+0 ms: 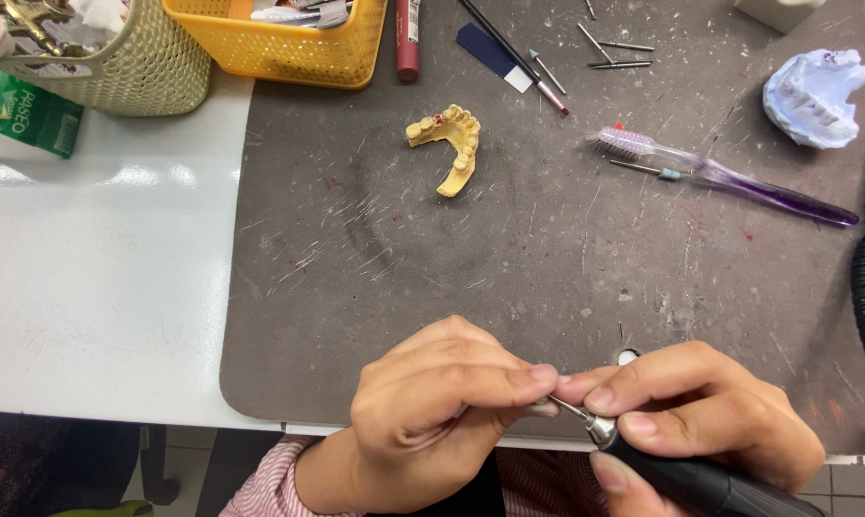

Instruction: The person uses a rotary handpiece to grind and shape a small artificial tooth, then places it into a yellow dental cast to check the fit. The person repeats the grinding and fitting process on the tooth multiple times.

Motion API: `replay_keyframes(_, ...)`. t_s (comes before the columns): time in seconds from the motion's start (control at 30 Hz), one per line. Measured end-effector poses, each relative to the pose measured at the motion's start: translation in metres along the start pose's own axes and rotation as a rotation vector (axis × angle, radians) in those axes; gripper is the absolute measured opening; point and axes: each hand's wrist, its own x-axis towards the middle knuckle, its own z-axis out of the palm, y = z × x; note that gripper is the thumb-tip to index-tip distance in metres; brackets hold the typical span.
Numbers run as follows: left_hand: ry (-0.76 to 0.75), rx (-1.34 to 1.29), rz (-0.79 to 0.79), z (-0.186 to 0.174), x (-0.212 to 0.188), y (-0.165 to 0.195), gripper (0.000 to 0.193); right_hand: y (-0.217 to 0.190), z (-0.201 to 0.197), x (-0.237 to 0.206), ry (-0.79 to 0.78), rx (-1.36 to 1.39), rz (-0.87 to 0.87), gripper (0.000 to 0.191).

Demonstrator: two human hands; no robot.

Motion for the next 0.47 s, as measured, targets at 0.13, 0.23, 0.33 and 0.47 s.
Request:
replay_keyframes(0.13, -0.010, 0.002, -0.004, -0.001, 0.004, 0.003, 0.023, -0.001, 0.000, 0.001, -0.006, -0.008, 0.020, 0.027)
replay_keyframes(0.23, -0.003, 0.007, -0.010, -0.001, 0.002, 0.001, 0.023, 0.000, -0.001, 0.000, 0.000, 0.011, 0.022, 0.027)
replay_keyframes(0.33, -0.020, 0.017, -0.008, -0.003, -0.013, -0.008, 0.023, 0.003, 0.001, -0.005, 0.031, 0.051, 0.022, 0.026)
replay_keyframes(0.47, -0.007, 0.000, -0.011, 0.007, -0.038, -0.059, 0.023, -0.012, -0.023, -0.013, 0.069, 0.114, 0.066, 0.023)
